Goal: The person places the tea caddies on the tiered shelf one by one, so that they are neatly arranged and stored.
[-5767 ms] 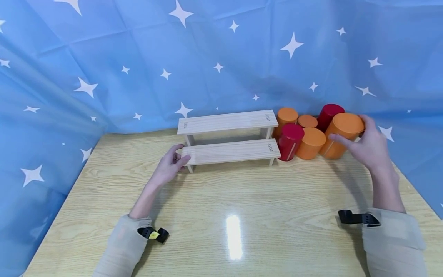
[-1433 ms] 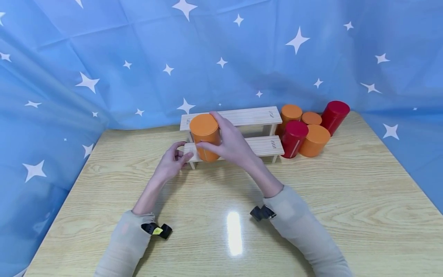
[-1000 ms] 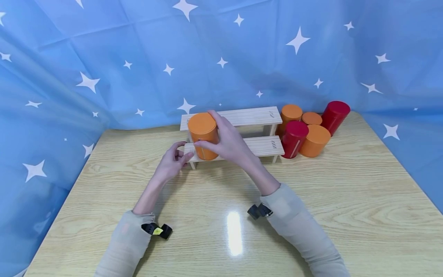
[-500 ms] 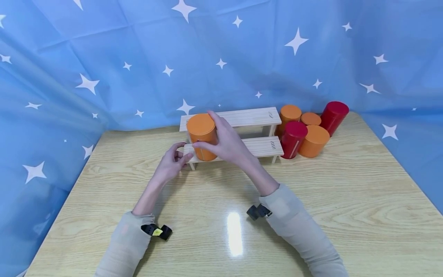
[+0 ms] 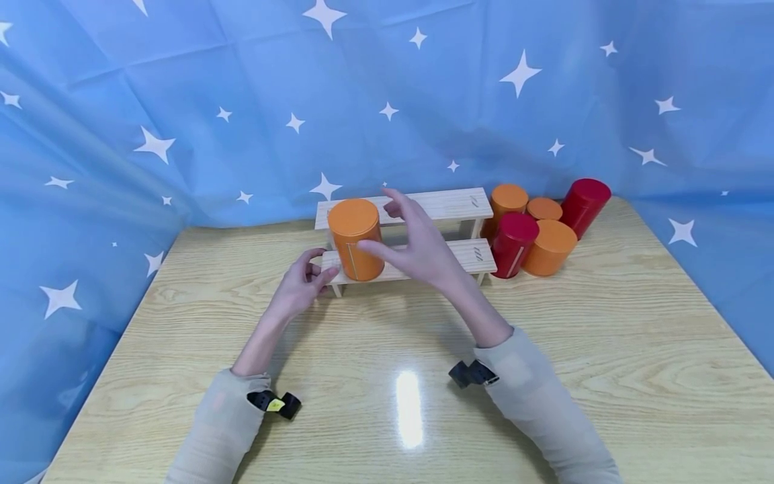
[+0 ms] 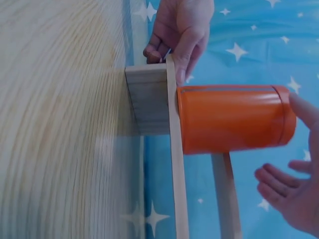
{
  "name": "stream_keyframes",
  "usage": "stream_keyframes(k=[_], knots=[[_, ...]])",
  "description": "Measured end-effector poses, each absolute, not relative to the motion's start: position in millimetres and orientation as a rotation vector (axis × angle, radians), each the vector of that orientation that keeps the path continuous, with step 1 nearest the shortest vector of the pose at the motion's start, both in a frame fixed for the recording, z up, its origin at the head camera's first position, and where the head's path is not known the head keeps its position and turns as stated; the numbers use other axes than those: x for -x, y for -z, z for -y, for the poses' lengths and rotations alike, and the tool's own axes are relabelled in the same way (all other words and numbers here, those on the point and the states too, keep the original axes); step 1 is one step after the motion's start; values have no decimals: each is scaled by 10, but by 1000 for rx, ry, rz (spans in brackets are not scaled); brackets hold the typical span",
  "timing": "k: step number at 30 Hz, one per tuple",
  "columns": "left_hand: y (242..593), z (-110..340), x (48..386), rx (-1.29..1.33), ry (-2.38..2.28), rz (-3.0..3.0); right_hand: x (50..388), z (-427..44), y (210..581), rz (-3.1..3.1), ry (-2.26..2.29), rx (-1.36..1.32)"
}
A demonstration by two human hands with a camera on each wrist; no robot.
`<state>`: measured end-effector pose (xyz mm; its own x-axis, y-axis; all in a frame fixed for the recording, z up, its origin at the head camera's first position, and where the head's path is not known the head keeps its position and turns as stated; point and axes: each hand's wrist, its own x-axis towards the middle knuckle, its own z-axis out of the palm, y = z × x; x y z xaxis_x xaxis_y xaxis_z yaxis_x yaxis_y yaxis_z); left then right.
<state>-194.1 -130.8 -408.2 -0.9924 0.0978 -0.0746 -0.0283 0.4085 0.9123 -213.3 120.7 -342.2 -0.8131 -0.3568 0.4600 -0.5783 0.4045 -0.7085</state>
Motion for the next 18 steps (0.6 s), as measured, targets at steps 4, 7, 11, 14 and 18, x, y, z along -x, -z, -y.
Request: stream_keyframes(k=[4, 7, 11, 14, 18], knots=[[4088, 1310, 1944, -57, -1642, -2544, 2093, -1334, 3404, 2419, -1303, -784], [4085, 1314, 1943, -53, -1642, -2543, 2076, -1431, 3400, 2423, -1271, -751], [4083, 1315, 1941, -49, -1643, -2539, 2066, -1574, 3405, 2444, -1257, -708], [4081, 1314, 1939, -46, -1644, -2537, 2062, -1690, 3414, 2455, -1244, -673], [4077, 1312, 1938, -49, -1650, -2533, 2037, -1848, 3409, 2463, -1212, -626]])
